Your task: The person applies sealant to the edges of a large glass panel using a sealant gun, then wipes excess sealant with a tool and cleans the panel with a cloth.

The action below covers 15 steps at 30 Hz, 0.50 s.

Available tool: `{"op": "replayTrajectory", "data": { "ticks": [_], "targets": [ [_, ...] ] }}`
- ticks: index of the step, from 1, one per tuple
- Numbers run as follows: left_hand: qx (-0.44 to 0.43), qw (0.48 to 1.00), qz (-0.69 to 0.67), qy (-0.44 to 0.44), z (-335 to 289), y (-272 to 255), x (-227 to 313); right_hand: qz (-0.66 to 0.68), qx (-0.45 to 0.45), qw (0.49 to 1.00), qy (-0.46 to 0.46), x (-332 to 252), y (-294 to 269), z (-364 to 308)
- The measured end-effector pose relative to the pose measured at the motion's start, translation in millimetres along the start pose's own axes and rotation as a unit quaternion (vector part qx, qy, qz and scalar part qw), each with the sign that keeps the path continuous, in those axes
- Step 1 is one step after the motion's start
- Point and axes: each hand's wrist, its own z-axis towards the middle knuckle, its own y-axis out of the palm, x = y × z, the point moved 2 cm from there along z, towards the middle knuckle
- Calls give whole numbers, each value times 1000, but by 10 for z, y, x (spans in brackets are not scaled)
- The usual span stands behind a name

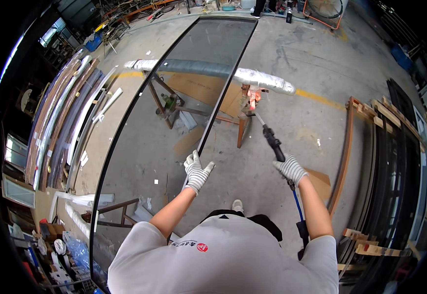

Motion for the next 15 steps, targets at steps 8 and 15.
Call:
{"op": "replayTrajectory", "data": {
  "ticks": [8,15],
  "targets": [
    [27,999,-23,26,186,85,6,-133,-218,967,15,-62,-69,134],
    [39,990,-139,8,562,49,-7,-138,-472,863,114,55,-764,100]
  ]
}}
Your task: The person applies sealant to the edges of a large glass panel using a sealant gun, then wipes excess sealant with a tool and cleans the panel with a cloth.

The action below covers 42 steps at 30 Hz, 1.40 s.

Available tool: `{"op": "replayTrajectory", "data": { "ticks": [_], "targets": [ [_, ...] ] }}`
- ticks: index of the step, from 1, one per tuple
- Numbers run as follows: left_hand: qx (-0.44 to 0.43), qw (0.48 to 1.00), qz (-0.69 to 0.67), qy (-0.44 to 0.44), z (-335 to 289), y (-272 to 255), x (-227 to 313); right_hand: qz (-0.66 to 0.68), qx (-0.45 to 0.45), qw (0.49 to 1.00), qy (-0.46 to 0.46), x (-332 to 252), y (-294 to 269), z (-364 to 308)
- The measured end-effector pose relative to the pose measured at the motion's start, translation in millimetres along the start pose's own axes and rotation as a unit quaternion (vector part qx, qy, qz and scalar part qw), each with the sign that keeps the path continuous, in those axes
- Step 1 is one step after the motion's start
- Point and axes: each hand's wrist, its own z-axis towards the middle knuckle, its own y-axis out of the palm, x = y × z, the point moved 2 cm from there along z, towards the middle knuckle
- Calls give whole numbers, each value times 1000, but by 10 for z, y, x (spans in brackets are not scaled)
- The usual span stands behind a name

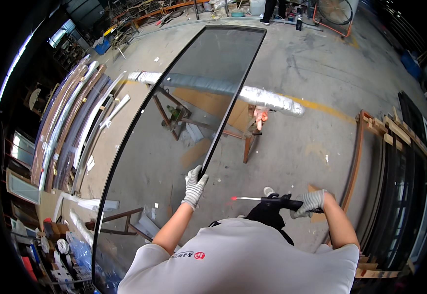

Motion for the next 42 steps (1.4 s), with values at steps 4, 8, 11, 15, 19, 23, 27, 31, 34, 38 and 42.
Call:
{"op": "replayTrajectory", "data": {
  "ticks": [4,8,11,15,19,23,27,31,34,38,42],
  "targets": [
    [42,999,-1,1,145,127,105,25,87,990,113,717,-570,-218],
    [83,993,50,66,231,330,500,-54,60,922,379,2968,-1173,278],
    [58,989,59,125,278,379,921,-80,99,925,358,3307,-1008,54],
    [-33,986,113,116,164,505,1095,-39,85,952,291,3228,-1198,91],
    [-263,940,198,-91,-320,953,776,-20,180,943,280,3081,-1934,236],
    [-422,800,234,-357,-1300,1162,746,-64,224,942,243,2706,-2760,513],
    [-371,769,79,-515,-2202,1648,489,-112,238,934,241,2313,-3317,723],
    [-193,768,-72,-606,-2476,1816,575,-151,231,928,251,2030,-3541,938],
    [-100,758,-144,-628,-2633,1940,644,-175,221,926,252,1914,-3511,1021],
    [-42,754,-197,-626,-2790,1994,655,-183,215,927,245,1877,-3274,1002],
    [-17,748,-231,-622,-3046,2068,640,-185,212,929,241,1963,-2939,850]
  ]
}}
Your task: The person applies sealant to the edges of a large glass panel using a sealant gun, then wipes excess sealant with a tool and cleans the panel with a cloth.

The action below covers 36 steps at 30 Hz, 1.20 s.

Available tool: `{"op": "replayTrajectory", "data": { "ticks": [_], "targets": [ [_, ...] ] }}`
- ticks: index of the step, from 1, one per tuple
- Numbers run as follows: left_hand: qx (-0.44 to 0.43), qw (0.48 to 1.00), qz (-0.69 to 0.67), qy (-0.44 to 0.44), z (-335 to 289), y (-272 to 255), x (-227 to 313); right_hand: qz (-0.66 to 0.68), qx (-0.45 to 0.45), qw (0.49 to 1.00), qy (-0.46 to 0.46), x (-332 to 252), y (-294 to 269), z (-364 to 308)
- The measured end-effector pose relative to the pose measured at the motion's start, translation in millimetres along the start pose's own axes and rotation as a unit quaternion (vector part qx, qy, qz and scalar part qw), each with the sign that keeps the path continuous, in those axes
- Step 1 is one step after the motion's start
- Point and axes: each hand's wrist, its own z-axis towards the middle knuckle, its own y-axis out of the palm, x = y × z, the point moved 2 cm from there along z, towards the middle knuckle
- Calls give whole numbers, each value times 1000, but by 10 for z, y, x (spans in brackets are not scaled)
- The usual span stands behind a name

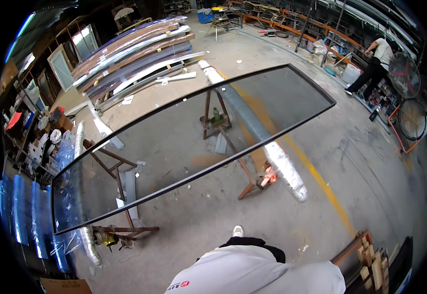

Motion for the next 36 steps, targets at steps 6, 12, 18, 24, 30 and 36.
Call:
{"op": "replayTrajectory", "data": {
  "ticks": [6,12,18,24,30,36],
  "targets": [
    [-15,1000,-26,11,112,-52,-201,7,-1,1000,14,305,376,-307],
    [-15,999,-16,26,180,-145,-209,7,-12,999,48,722,677,-390],
    [-13,999,-29,28,158,-252,-449,-8,29,998,57,502,532,-319],
    [8,993,-84,78,73,-517,-670,132,100,960,-225,-845,555,-529],
    [-68,940,-175,286,-579,-316,333,100,52,906,-409,-1958,1094,-1599],
    [-31,868,-68,491,-1484,-86,951,110,-109,862,-482,-2444,1571,-2544]
  ]
}}
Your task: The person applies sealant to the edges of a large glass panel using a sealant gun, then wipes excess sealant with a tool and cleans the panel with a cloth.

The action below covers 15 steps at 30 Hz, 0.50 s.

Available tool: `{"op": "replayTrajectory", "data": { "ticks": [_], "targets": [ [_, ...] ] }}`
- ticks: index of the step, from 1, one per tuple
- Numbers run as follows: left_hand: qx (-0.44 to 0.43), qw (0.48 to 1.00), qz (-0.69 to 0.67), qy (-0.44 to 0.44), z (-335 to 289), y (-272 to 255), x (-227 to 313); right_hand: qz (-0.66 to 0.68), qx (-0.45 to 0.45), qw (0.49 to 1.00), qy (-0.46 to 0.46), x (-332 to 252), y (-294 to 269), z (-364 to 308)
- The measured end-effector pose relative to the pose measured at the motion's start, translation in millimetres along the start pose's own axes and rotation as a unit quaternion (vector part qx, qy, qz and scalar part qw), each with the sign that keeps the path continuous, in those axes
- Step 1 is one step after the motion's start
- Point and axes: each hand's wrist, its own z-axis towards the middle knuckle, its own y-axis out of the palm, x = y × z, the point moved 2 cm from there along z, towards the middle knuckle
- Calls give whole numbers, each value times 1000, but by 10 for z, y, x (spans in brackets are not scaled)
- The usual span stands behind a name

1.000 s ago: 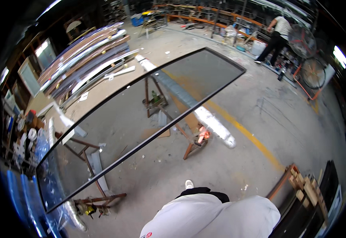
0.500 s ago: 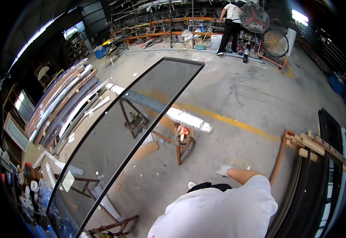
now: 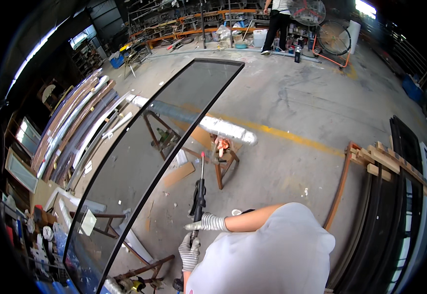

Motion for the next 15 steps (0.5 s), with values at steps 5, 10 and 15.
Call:
{"op": "replayTrajectory", "data": {
  "ticks": [5,10,15],
  "targets": [
    [66,987,128,67,-176,-48,562,293,67,943,-142,-65,345,104],
    [104,946,302,62,-451,-333,468,594,48,803,-1,-166,482,541],
    [211,891,334,-225,-1455,-876,-33,554,-108,826,17,-356,474,953]
  ]
}}
